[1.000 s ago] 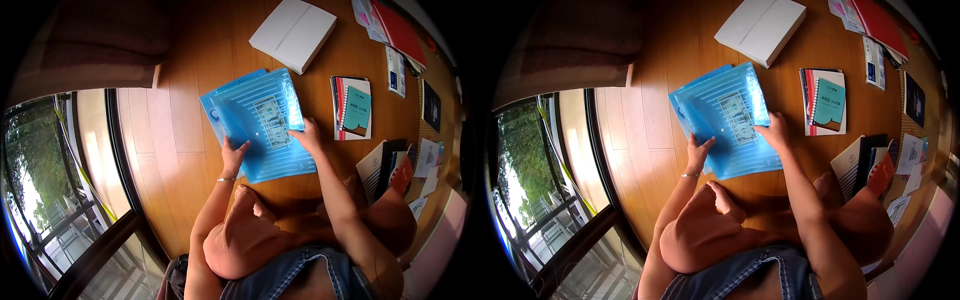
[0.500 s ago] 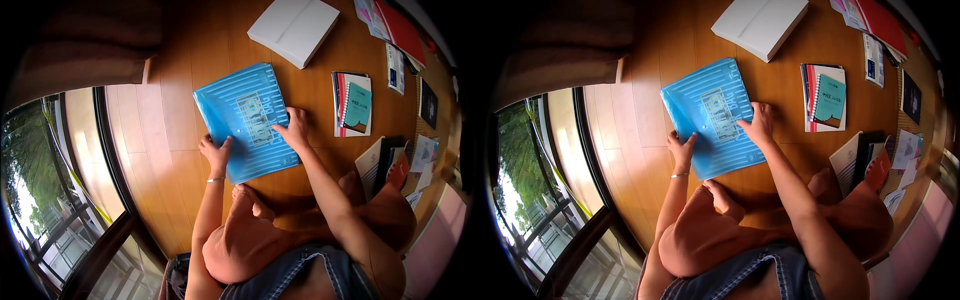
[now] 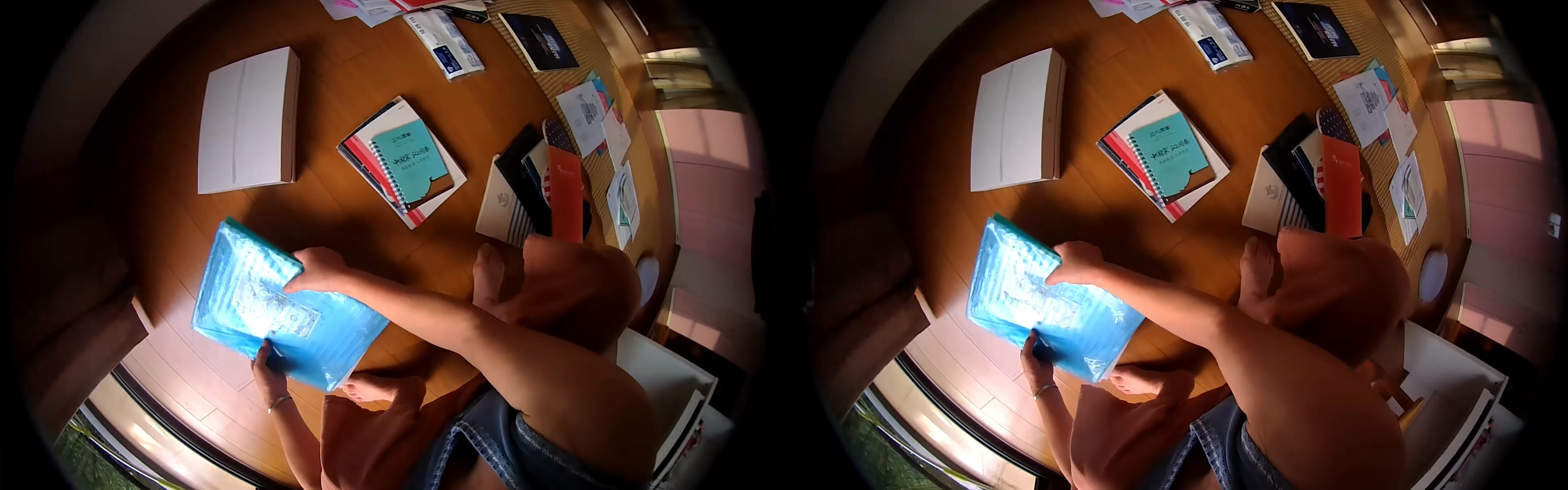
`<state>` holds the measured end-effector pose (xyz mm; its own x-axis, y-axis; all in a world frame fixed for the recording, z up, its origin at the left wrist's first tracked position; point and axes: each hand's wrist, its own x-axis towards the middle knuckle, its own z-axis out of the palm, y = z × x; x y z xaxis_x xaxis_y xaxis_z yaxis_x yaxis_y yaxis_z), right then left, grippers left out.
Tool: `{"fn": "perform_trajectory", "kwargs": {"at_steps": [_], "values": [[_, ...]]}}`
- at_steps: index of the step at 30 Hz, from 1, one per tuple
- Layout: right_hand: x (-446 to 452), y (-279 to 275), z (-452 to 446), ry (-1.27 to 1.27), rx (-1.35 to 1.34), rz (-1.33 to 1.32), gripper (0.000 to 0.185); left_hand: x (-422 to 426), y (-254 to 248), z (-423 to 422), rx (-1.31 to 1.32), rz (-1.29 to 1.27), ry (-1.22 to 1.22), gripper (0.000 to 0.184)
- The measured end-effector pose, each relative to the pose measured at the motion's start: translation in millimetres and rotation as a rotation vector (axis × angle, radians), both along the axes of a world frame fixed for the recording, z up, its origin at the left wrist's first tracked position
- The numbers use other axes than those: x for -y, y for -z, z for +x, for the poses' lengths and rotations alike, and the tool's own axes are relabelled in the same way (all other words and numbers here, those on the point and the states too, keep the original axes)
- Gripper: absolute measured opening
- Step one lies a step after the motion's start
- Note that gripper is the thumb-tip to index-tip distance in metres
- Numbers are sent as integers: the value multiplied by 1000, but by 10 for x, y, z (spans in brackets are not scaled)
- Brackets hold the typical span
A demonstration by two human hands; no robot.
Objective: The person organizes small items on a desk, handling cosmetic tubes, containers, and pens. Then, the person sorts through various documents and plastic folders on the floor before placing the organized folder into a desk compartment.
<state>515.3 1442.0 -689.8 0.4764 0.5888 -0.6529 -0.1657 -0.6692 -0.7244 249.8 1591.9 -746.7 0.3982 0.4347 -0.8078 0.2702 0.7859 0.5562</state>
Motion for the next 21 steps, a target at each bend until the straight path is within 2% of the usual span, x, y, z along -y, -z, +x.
{"fn": "perform_trajectory", "kwargs": {"at_steps": [2, 3, 4, 5, 7, 8, 10, 12, 15, 18, 19, 21], "values": [[-16, -102, 60, 46, -127, 174, 48, -60, -102, -16, 58, 31, 14, 27], [-50, -123, 63, 78, -175, 280, 48, -92, -351, 87, 78, 51, 5, 29], [-69, -296, 161, -16, -293, 241, 49, -137, -622, 210, 62, 90, 45, 32], [-39, -630, 263, 47, -386, 415, 51, -233, -849, 288, 49, 137, 82, 34], [-63, -930, 308, 153, -421, 481, 53, -415, -1335, 519, -37, 322, 135, 39], [-38, -1061, 360, 181, -441, 483, 53, -478, -1633, 670, -97, 323, 160, 38], [68, -1297, 457, 259, -667, 625, 53, -521, -2158, 980, -172, 308, 216, 37], [218, -1525, 522, 310, -663, 613, 53, -495, -2527, 1200, -281, 358, 222, 37], [533, -1979, 613, 406, -577, 541, 52, -306, -3043, 1502, -246, 382, 336, 38], [1013, -2625, 762, 532, -638, 538, 51, 7, -3632, 1849, -186, 357, 450, 51], [1199, -2851, 818, 505, -588, 562, 50, 139, -3851, 1977, -161, 363, 486, 55], [1624, -3525, 898, 738, -810, 595, 52, 319, -4362, 2151, -3, 295, 597, 62]]}}
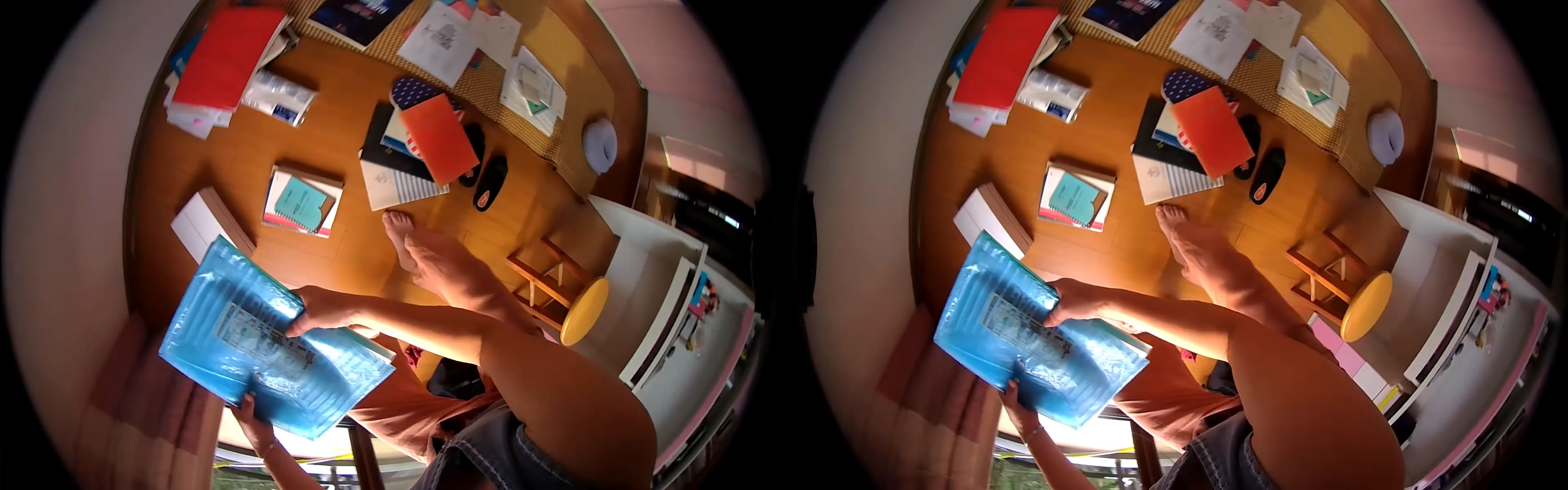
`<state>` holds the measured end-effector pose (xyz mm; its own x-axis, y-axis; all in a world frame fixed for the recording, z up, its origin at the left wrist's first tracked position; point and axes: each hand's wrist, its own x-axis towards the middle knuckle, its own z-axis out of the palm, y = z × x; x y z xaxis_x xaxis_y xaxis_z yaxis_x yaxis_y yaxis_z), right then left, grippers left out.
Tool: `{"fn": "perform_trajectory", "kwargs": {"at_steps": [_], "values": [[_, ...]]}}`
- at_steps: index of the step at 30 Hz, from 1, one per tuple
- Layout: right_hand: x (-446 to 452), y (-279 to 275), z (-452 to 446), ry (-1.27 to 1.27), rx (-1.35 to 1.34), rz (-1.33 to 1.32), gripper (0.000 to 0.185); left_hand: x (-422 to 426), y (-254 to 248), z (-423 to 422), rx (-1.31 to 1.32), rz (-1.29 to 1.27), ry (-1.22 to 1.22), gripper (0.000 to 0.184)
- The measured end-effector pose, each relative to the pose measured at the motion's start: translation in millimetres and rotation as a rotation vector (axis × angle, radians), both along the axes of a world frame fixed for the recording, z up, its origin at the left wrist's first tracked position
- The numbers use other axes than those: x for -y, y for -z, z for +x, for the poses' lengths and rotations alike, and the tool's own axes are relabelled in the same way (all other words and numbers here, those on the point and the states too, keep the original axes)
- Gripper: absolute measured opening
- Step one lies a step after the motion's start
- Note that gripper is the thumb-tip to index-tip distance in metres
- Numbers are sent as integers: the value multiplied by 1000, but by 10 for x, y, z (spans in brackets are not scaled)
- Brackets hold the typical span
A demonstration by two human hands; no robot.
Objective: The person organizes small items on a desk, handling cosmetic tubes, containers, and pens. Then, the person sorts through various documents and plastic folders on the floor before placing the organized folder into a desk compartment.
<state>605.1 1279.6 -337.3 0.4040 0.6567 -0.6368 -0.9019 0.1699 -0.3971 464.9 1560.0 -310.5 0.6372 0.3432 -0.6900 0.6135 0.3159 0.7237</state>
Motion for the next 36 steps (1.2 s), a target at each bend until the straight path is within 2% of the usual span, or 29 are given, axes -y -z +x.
{"fn": "perform_trajectory", "kwargs": {"at_steps": [2, 4, 5, 6, 7, 8, 9, 10, 11, 12, 13, 15, 17, 21, 22, 23, 24, 26, 28, 29, 30, 32, 33, 34, 36], "values": [[384, -553, 41, 106, 109, -44, 51, 247, -638, 254, 7, -133, 119, 76], [743, -1069, 87, 200, 180, -65, 53, 626, -1264, 469, 26, -79, 270, 79], [901, -1320, 67, 335, 244, -96, 53, 818, -1508, 549, 24, -25, 361, 82], [1095, -1602, 35, 473, 307, -126, 53, 1007, -1747, 618, 69, -103, 415, 83], [1281, -1792, 26, 468, 320, -138, 52, 1136, -1920, 671, 78, -115, 457, 82], [1425, -1938, 7, 456, 329, -154, 51, 1221, -2060, 702, 84, -128, 493, 80], [1322, -2203, -160, 548, 373, -100, 50, 1092, -2220, 593, 140, -168, 540, 80], [1409, -2414, -256, 621, 419, -67, 50, 1162, -2392, 603, 135, -57, 601, 78], [1314, -2565, -270, 558, 458, -233, 51, 1090, -2377, 743, 138, 14, 671, 76], [1386, -2884, -429, 525, 477, -408, 52, 1000, -2404, 749, 186, -42, 777, 76], [1464, -3155, -709, 596, 577, -493, 53, 896, -2388, 724, 357, 126, 942, 75], [1454, -3516, -1352, 804, 670, -687, 55, 1191, -2491, 802, 639, 216, 1217, 75], [1412, -3674, -1889, 1025, 715, -486, 55, 1452, -2907, 594, 668, -27, 1382, 71], [973, -3851, -3224, 1317, 746, -425, 56, 1496, -3577, 143, 631, -423, 1587, 65], [721, -3950, -3680, 1381, 731, -454, 55, 1468, -3641, -17, 644, -437, 1638, 65], [1465, -3997, -3492, 1497, 641, -402, 53, 2520, -3649, 494, 448, -384, 1750, 60], [1264, -4121, -3864, 1585, 624, -372, 52, 2606, -3696, 375, 329, -339, 1832, 56], [1080, -4102, -4239, 1780, 444, -468, 50, 3025, -3759, 235, 300, -203, 2075, 52], [806, -4052, -4757, 1863, 319, -656, 50, 3284, -3870, -251, 422, -266, 2272, 49], [641, -3980, -4962, 1894, 327, -647, 50, 3382, -4078, -615, 434, -240, 2373, 47], [499, -3879, -5166, 2039, 300, -665, 48, 3501, -4268, -934, 438, -213, 2471, 46], [224, -3692, -5516, 2308, 230, -697, 45, 3765, -4010, -1201, 246, -305, 2703, 44], [92, -3773, -5653, 2430, 202, -667, 44, 3885, -3896, -1356, 242, -293, 2715, 44], [-32, -3866, -5798, 2548, 170, -642, 44, 4000, -3775, -1524, 120, -331, 2807, 45], [-268, -3716, -6074, 2671, 212, -525, 43, 4232, -3601, -1890, -119, -429, 2950, 50]]}}
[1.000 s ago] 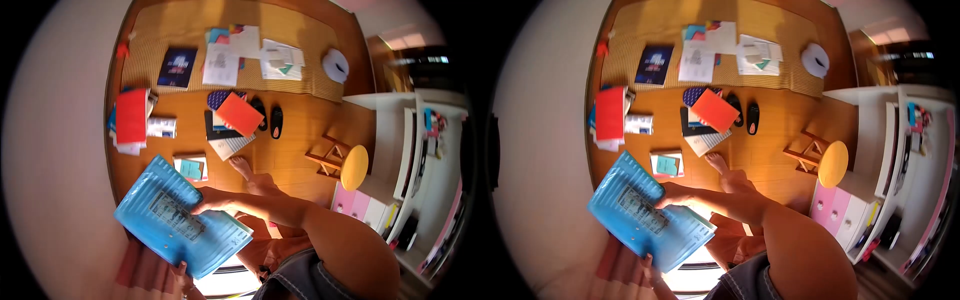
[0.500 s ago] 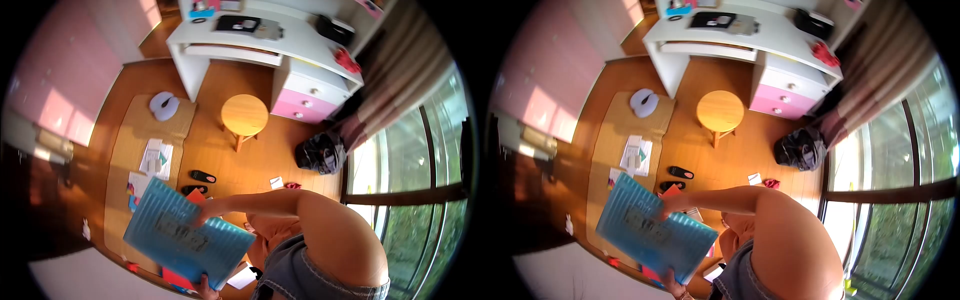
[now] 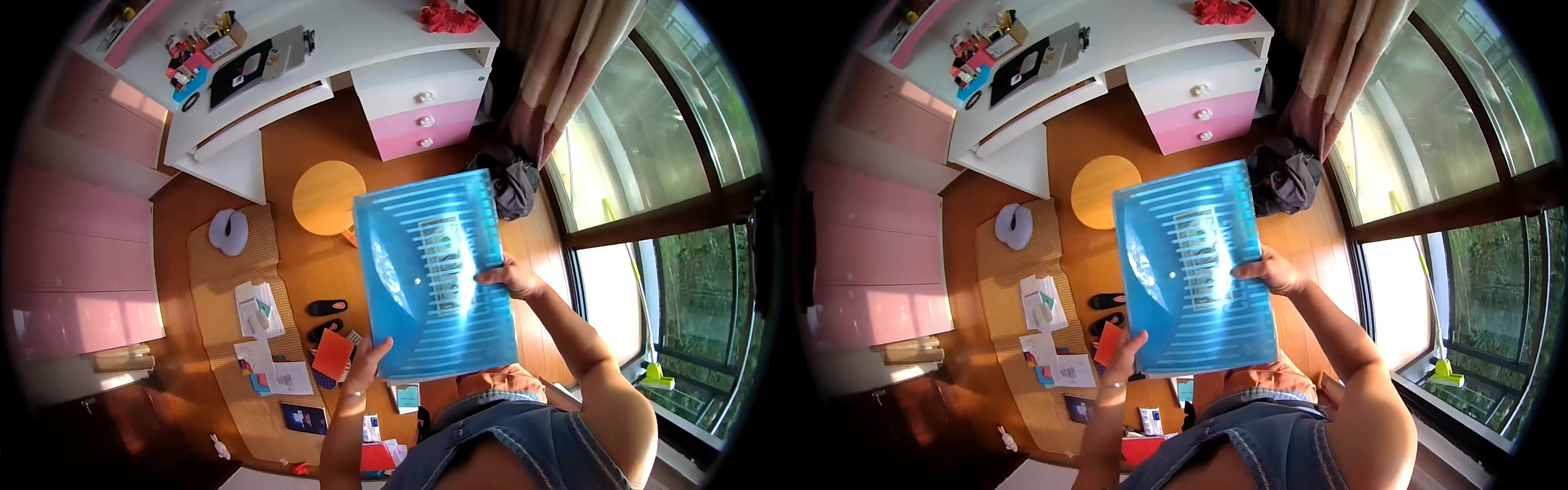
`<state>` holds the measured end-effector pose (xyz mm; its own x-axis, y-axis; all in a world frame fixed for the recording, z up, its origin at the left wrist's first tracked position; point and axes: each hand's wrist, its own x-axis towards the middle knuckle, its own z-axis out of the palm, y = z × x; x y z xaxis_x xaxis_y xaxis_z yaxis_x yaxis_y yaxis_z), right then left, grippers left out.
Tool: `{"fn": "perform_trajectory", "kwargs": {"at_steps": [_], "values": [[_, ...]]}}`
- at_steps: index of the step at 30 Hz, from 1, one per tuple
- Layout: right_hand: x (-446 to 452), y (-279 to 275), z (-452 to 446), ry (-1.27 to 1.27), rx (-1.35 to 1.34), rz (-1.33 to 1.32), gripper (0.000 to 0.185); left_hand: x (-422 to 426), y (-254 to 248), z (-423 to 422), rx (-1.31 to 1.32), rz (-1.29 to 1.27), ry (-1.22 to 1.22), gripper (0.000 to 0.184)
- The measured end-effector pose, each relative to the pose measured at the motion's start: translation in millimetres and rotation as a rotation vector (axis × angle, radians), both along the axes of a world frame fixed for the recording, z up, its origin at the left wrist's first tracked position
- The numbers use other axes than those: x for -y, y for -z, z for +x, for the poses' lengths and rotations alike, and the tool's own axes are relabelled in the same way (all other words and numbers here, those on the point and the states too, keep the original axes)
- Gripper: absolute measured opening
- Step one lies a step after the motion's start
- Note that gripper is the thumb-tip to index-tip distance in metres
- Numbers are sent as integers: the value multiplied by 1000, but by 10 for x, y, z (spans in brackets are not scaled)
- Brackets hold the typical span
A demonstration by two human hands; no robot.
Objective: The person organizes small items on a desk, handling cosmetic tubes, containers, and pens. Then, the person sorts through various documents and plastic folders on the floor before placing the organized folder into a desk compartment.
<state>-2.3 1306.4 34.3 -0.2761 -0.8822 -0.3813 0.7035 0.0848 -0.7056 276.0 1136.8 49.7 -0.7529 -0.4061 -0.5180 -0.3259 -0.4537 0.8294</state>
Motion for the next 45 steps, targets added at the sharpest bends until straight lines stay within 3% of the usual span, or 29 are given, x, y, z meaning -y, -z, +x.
{"fn": "perform_trajectory", "kwargs": {"at_steps": [2, 5, 8, 10, 13, 19, 25, 28, 36, 40, 45], "values": [[-112, 76, -9, 90, 22, 58, 37, 347, 37, -273, -117, 68, 147, 55], [-127, 390, -224, 145, 21, 51, 39, 700, 273, -890, -212, 233, 77, 63], [94, 330, -217, 174, -19, 93, 42, 907, 281, -1255, -151, 217, 89, 67], [420, 384, -622, 158, -16, 109, 49, 1183, 461, -1676, -103, 237, 44, 58], [830, 390, -1216, 142, 27, 134, 56, 1480, 628, -2219, -80, 69, -8, 38], [1440, 608, -1940, 88, -2, 175, 69, 1902, 900, -2797, -148, -32, -129, 34], [1834, 837, -2294, 321, -124, 195, 77, 2316, 1053, -3336, -176, -3, -198, 35], [1974, 1184, -2551, 302, -240, 93, 79, 2582, 1252, -3646, -212, -38, -168, 34], [2363, 2030, -2942, 553, -492, 7, 80, 3045, 1969, -4092, -370, -65, 23, 43], [2395, 2460, -3106, 621, -587, -89, 81, 3146, 2215, -4255, -565, -179, 113, 41], [2431, 2642, -3174, 657, -660, -141, 77, 3233, 2377, -4355, -640, -274, 190, 39]]}}
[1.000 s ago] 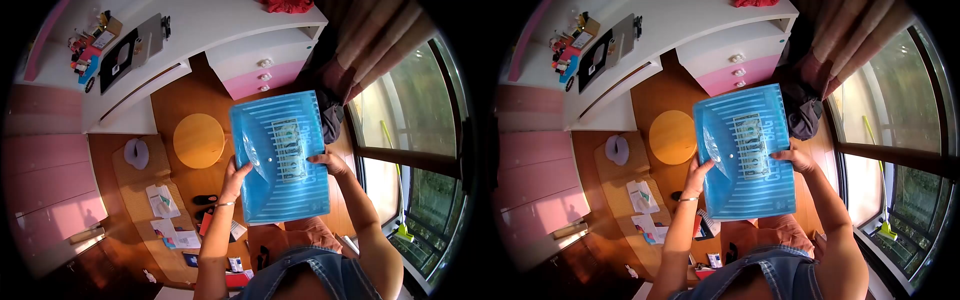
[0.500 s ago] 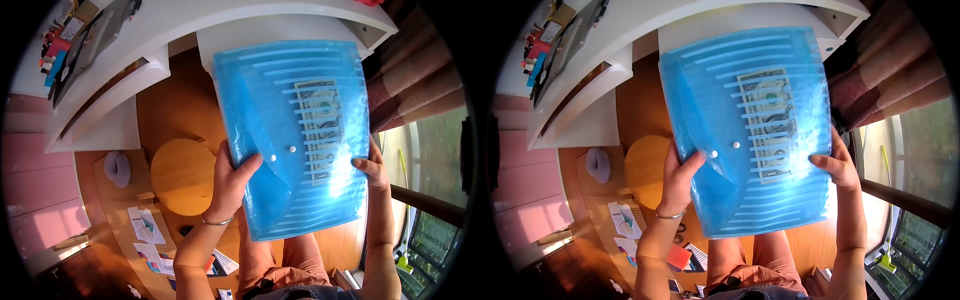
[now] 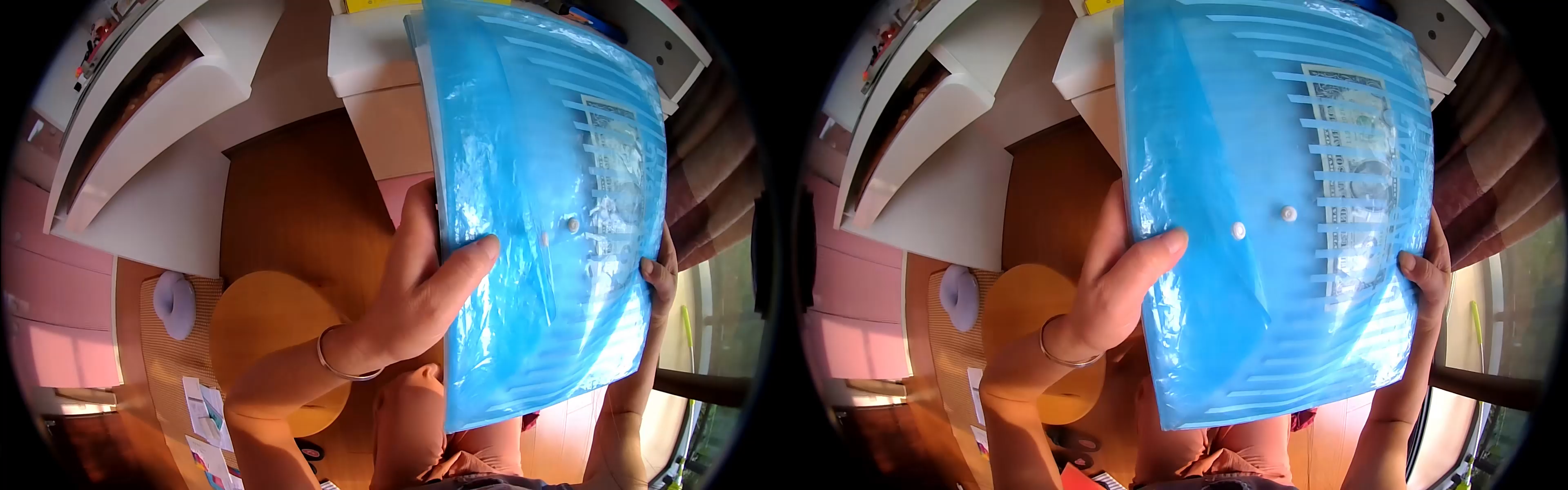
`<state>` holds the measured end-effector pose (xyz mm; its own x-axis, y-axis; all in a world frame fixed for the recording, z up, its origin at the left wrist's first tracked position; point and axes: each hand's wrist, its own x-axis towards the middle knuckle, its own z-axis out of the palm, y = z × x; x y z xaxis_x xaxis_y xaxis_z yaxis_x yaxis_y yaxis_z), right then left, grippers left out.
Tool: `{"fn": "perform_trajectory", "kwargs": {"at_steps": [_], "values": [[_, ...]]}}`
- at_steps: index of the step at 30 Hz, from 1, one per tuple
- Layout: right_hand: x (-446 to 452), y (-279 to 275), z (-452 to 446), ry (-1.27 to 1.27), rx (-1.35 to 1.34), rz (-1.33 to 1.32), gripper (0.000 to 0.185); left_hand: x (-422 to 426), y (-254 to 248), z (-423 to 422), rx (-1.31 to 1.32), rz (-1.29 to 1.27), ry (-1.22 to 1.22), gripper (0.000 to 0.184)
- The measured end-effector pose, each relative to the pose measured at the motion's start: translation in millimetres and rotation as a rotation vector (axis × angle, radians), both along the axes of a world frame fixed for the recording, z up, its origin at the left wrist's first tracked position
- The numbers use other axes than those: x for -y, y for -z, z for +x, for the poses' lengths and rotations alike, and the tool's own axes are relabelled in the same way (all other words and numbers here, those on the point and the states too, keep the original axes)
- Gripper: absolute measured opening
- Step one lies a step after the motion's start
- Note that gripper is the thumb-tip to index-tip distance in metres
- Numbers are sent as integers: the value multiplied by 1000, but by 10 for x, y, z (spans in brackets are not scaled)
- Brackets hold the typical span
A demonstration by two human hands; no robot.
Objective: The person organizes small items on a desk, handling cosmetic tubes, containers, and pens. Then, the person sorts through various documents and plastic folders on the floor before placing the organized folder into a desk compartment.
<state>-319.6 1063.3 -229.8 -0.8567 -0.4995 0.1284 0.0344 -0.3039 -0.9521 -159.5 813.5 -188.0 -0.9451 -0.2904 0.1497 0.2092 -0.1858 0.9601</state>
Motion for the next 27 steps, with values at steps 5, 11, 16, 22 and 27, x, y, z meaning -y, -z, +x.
{"fn": "perform_trajectory", "kwargs": {"at_steps": [5, 11, 16, 22, 27], "values": [[236, -391, 23, -124, 36, -69, 73, 107, -259, -49, 55, 99, -77, 26], [509, -911, -143, -201, 71, -136, 68, 370, -720, -270, 58, 116, -9, 31], [723, -1181, -391, -193, -5, -67, 64, 622, -994, -477, 43, 146, -11, 28], [1153, -1302, -1071, -323, 9, -112, 58, 1025, -1027, -970, 6, 162, -61, 41], [1457, -1332, -1541, -175, -47, 33, 57, 1248, -983, -1425, -48, 70, -130, 55]]}}
